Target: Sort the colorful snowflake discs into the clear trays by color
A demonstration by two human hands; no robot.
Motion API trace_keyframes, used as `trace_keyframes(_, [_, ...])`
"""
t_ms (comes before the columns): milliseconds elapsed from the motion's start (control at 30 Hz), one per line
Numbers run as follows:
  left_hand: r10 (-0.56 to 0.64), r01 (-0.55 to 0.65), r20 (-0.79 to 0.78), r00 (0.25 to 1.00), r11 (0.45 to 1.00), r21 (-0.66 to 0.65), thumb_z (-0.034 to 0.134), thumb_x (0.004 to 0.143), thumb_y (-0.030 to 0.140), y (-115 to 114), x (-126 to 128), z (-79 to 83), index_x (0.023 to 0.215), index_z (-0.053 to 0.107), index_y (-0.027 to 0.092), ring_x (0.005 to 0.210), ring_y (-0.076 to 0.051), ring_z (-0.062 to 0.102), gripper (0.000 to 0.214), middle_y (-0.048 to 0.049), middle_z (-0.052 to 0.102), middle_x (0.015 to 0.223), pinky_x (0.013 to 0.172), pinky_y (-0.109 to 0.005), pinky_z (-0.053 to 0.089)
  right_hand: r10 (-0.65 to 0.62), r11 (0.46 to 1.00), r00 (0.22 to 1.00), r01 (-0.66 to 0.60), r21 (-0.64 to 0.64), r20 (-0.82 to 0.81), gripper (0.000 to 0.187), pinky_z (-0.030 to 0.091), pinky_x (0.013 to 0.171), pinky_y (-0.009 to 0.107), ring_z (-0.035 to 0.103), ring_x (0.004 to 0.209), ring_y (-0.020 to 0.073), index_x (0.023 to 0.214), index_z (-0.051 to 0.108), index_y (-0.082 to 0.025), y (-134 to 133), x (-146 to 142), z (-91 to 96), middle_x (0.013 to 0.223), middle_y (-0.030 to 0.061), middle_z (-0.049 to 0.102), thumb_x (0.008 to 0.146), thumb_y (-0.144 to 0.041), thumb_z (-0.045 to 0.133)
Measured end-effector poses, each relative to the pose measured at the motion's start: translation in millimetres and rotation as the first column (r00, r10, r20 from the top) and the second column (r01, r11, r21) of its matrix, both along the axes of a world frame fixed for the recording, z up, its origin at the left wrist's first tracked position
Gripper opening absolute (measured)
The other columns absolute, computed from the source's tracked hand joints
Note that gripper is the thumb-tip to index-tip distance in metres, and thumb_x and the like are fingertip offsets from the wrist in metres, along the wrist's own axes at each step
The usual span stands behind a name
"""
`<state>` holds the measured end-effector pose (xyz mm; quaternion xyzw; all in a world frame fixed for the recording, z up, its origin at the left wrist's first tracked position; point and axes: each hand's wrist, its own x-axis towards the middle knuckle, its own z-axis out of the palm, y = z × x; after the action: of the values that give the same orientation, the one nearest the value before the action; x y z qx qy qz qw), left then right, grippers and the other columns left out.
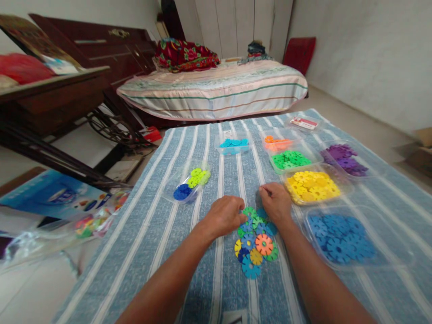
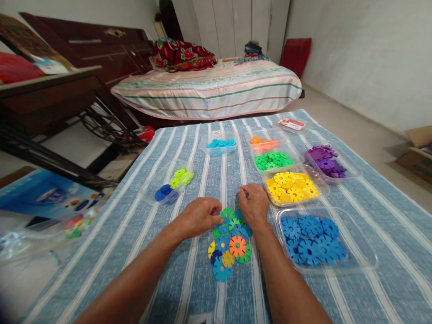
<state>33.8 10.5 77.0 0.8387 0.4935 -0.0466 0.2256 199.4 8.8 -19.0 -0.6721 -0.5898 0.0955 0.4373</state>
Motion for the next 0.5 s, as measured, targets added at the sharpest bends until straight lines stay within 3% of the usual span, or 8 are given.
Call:
trace_keyframes(67, [-0.022, 0.022, -0.053, 0.998, 1.0, -0.001, 0.061, 0.068, 0.029, -7.4, -6.9, -5.5, 0.076, 0.064, 0.019, 0.066, -0.015, 0.056, 0.013, -0.0008, 0.062, 0.07, 0.056, -0.023, 0.035, -0.003, 1.0, 1.0, 0.003, -0.004, 0.012, 0.024, 0.037, 0.071, 0.027, 0.052, 0.074, 0.0163, 0.069, 0.065, -0.019, 0.1, -0.2, -0.5, 0.071, 0.0028, 0.062, 0.08, -0.031, 0.047])
trace_keyframes(200, [0.004, -0.004, -0.003, 1.0, 1.0, -0.002, 0.061, 0.066, 0.027, -15.0, -6.8, -14.2, 0.082, 0.064, 0.019, 0.071, -0.016, 0.057, 0.018, -0.0016, 0.063, 0.079, 0.06, -0.023, 0.036, -0.001, 1.0, 1.0, 0.001, -0.012, 0.03, 0.023, 0.037, 0.071, 0.027, 0.053, 0.075, 0.0166, 0.071, 0.065, -0.018, -0.2, -0.3, -2.4, 0.072, 0.0029, 0.062, 0.08, -0.031, 0.048])
trace_keyframes(367, [0.111, -0.09, 0.165, 0.98, 0.987, -0.134, 0.063, 0.061, 0.022, -13.2, -8.4, -26.3, 0.071, 0.059, 0.017, 0.062, -0.012, 0.052, 0.011, 0.0025, 0.059, 0.066, 0.053, -0.02, 0.033, 0.002, 1.0, 1.0, -0.002, 0.003, 0.025, 0.023, 0.037, 0.071, 0.028, 0.053, 0.074, 0.0166, 0.071, 0.065, -0.018, 0.1, 0.0, -2.7, 0.072, 0.0028, 0.062, 0.08, -0.03, 0.048])
trace_keyframes(500, [0.234, -0.144, 0.33, 0.915, 0.95, -0.276, 0.062, 0.059, 0.02, -8.4, -14.6, -32.6, 0.062, 0.055, 0.015, 0.055, -0.009, 0.047, 0.01, 0.0053, 0.052, 0.055, 0.049, -0.019, 0.03, 0.004, 1.0, 1.0, -0.004, -0.001, 0.016, 0.023, 0.037, 0.07, 0.028, 0.052, 0.073, 0.0166, 0.069, 0.064, -0.019, 0.3, 0.2, -2.4, 0.07, 0.0026, 0.061, 0.08, -0.031, 0.047])
